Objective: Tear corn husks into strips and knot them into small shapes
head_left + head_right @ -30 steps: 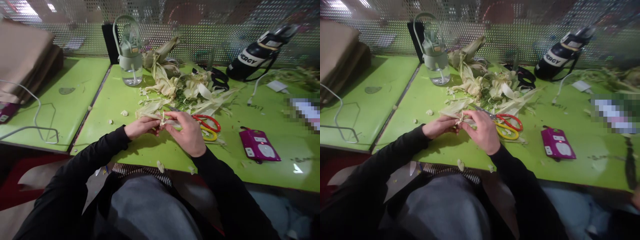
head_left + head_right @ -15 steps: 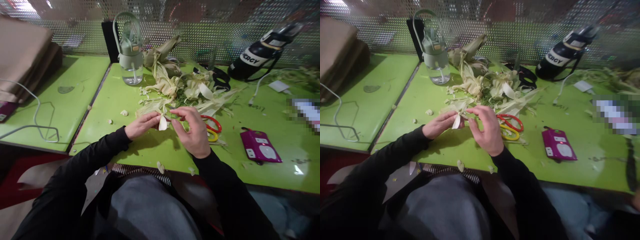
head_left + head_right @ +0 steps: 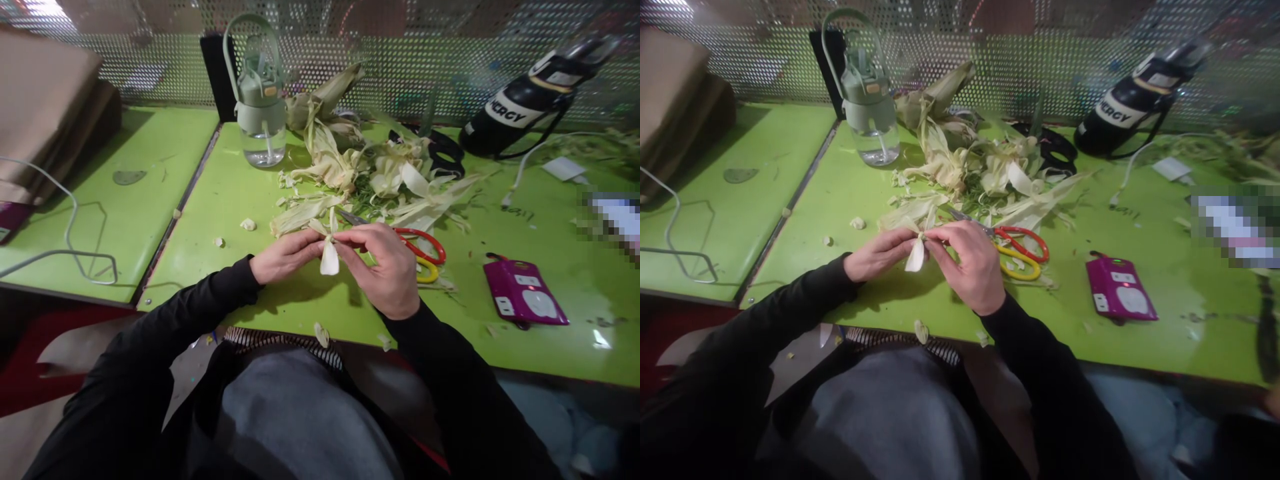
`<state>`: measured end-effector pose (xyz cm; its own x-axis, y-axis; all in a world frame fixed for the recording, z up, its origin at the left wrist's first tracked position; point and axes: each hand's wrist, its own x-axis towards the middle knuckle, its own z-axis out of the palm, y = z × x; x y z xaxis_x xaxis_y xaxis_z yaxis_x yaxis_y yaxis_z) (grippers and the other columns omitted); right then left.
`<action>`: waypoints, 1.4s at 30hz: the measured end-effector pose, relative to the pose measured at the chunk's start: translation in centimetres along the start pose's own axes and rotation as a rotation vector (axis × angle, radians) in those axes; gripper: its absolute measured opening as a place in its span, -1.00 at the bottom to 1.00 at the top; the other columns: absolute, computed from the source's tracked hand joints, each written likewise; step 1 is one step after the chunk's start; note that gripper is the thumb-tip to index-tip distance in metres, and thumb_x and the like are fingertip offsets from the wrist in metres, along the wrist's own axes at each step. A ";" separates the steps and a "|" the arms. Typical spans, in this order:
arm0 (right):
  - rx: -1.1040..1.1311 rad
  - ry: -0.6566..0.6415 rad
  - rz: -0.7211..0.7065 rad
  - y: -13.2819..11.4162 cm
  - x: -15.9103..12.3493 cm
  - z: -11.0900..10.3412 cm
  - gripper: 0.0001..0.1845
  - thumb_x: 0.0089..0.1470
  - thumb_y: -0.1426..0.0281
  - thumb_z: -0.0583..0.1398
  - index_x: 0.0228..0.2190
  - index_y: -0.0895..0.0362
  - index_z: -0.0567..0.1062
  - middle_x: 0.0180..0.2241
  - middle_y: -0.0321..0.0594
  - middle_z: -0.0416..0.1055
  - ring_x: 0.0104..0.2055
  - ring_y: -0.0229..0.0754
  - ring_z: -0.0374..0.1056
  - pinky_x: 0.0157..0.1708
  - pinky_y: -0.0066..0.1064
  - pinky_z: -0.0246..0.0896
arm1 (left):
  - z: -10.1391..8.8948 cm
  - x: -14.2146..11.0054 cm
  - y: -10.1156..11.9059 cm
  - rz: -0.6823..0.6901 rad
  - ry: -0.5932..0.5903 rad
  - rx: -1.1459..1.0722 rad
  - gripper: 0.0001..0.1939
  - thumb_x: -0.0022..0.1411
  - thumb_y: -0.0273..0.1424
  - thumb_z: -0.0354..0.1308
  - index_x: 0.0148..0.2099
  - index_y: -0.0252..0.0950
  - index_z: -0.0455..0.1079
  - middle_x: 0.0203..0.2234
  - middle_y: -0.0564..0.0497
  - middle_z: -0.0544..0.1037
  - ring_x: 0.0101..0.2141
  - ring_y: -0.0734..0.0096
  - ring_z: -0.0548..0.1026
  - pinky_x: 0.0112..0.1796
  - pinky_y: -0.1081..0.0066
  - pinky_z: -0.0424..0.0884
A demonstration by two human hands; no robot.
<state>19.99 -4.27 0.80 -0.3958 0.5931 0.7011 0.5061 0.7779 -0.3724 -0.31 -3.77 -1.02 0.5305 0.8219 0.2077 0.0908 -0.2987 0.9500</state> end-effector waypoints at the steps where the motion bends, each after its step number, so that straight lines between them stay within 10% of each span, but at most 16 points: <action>1: 0.014 0.000 0.025 0.0 0.0 -0.1 -0.84 0.19 0.39 0.31 -0.16 0.07 0.54 -0.24 -0.19 0.58 -0.25 -0.16 0.49 -0.26 -0.29 0.42 | 0.0 0.0 -0.1 0.011 0.010 0.012 -0.46 0.39 0.08 -0.05 -0.21 -0.31 0.42 -0.36 -0.04 0.51 -0.33 0.42 0.46 -0.23 0.36 0.46; 7: 0.161 -0.053 0.323 0.3 0.2 -0.4 -0.80 0.26 0.33 0.21 -0.10 0.10 0.49 -0.23 -0.18 0.54 -0.33 -0.20 0.46 -0.33 -0.34 0.41 | 0.2 0.2 -0.8 0.132 0.104 0.001 -0.59 0.40 -0.03 0.06 -0.12 -0.30 0.42 -0.28 -0.05 0.57 -0.23 0.41 0.52 -0.13 0.36 0.45; 11: 0.126 -0.113 0.263 0.9 0.2 -0.3 -0.81 0.26 0.36 0.21 -0.10 0.09 0.50 -0.20 -0.17 0.55 -0.31 -0.19 0.45 -0.34 -0.33 0.41 | 0.4 0.2 -0.9 0.137 0.161 -0.066 -0.63 0.37 -0.07 0.14 -0.13 -0.32 0.44 -0.29 -0.04 0.58 -0.25 0.45 0.54 -0.15 0.39 0.47; 16: 0.141 -0.108 0.162 1.6 0.2 0.0 -0.58 0.15 0.27 0.34 0.04 0.00 0.50 -0.05 -0.14 0.50 -0.22 -0.14 0.46 -0.23 -0.25 0.45 | 0.3 0.3 -0.7 -0.083 0.174 -0.294 -0.62 0.23 -0.11 0.31 -0.17 -0.37 0.50 -0.37 -0.01 0.60 -0.35 0.50 0.54 -0.25 0.45 0.48; 20: 0.137 -0.100 0.171 1.6 0.3 0.3 -0.79 0.20 0.26 0.30 -0.14 0.01 0.60 -0.17 -0.18 0.54 -0.25 -0.15 0.45 -0.28 -0.29 0.41 | 0.5 0.4 -0.4 -0.296 0.131 -0.395 -0.74 0.19 -0.31 0.37 -0.19 -0.42 0.51 -0.40 -0.01 0.62 -0.42 0.55 0.52 -0.27 0.45 0.49; 29: 0.228 -0.137 0.388 1.3 0.6 0.3 -0.84 0.20 0.26 0.25 -0.23 0.06 0.57 -0.29 -0.22 0.58 -0.32 -0.17 0.46 -0.29 -0.30 0.37 | 0.4 -0.1 0.6 -0.371 0.080 -0.646 -0.64 0.26 -0.44 0.31 0.09 -0.41 0.46 -0.11 -0.21 0.66 -0.21 0.42 0.64 -0.04 0.33 0.53; 35: 0.158 -0.119 0.395 -0.1 0.9 0.1 -0.80 0.21 0.22 0.24 -0.39 0.07 0.50 -0.48 -0.29 0.46 -0.47 -0.25 0.32 -0.40 -0.36 0.23 | 1.0 0.0 -0.4 -0.260 0.014 -0.398 -0.75 0.33 -0.46 0.20 0.03 -0.41 0.50 -0.14 -0.17 0.66 -0.24 0.42 0.65 -0.12 0.39 0.55; 42: 0.570 -0.208 0.656 0.5 0.8 0.2 -0.75 0.21 0.22 0.23 -0.43 0.07 0.40 -0.58 -0.40 0.36 -0.57 -0.34 0.19 -0.52 -0.43 0.10 | 1.3 -0.3 -0.6 -0.019 0.095 0.144 -0.75 0.32 -0.41 0.15 -0.02 -0.39 0.55 -0.19 -0.14 0.69 -0.26 0.37 0.64 -0.13 0.39 0.51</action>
<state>19.78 -3.34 1.05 -0.3192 0.9378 0.1367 0.2441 0.2207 -0.9443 0.53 -4.50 -1.95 0.4458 0.8683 0.2176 0.2239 -0.3435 0.9121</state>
